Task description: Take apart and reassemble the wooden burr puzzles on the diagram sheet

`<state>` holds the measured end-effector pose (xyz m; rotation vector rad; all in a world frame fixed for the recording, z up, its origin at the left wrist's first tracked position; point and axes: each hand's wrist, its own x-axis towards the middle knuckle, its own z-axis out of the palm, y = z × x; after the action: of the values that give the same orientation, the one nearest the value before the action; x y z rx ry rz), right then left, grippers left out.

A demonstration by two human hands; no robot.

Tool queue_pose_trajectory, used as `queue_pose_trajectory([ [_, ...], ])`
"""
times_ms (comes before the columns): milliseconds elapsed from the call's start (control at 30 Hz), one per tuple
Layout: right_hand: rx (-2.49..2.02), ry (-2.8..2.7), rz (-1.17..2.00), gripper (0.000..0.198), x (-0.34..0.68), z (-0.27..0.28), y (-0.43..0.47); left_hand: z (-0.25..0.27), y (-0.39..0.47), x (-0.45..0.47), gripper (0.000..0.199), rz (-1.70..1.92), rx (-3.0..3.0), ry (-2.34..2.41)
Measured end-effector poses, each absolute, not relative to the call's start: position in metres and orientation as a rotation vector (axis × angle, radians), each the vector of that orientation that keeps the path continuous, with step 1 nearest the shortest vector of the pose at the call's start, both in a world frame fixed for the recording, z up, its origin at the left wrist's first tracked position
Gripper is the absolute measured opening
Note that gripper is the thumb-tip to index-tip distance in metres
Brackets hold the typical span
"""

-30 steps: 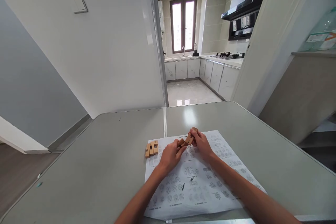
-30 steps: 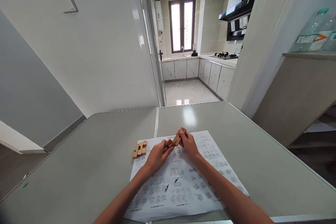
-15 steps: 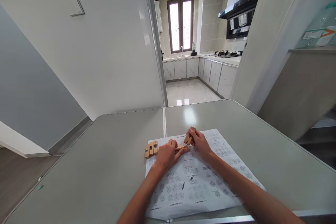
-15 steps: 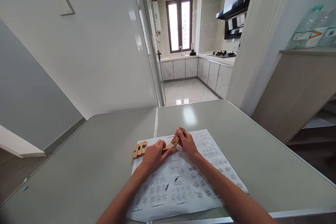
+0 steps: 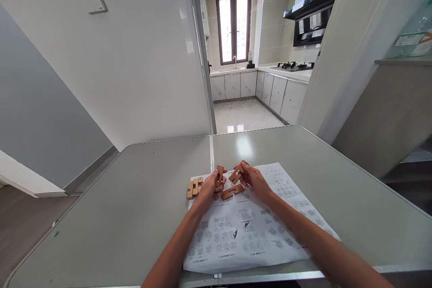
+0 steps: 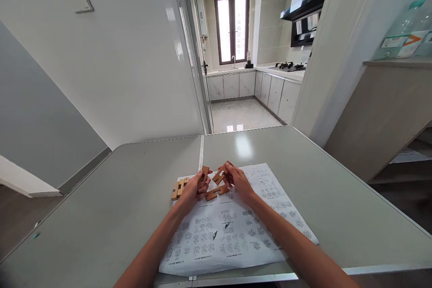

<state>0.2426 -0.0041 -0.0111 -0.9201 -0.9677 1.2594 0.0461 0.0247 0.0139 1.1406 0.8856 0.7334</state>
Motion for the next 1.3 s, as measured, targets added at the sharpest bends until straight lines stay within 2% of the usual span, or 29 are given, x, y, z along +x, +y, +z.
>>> queue_pose_trajectory([
  [333, -0.91, -1.079, 1.234, 0.038, 0.244, -0.011, -0.007, 0.011, 0.027, 0.047, 0.043, 0.773, 0.95, 0.819],
  [700, -1.043, -1.233, 1.21, 0.04, 0.236, -0.013, -0.011, -0.003, 0.026, 0.047, 0.042, 0.942, 1.075, 0.873],
  [933, -1.032, -1.356, 1.197, 0.043, 0.235, -0.015, -0.011, -0.001, 0.021, 0.047, 0.057, 0.971, 1.573, 1.064],
  [1100, -1.05, -1.442, 1.135, 0.047, 0.231, -0.013, -0.015, -0.006, 0.019, 0.05, 0.054, 1.03, 1.754, 0.996],
  [1300, -1.013, -1.441, 1.151, 0.049, 0.23, -0.015, -0.014, -0.005, 0.018, 0.048, 0.057, 1.006, 1.707, 0.934],
])
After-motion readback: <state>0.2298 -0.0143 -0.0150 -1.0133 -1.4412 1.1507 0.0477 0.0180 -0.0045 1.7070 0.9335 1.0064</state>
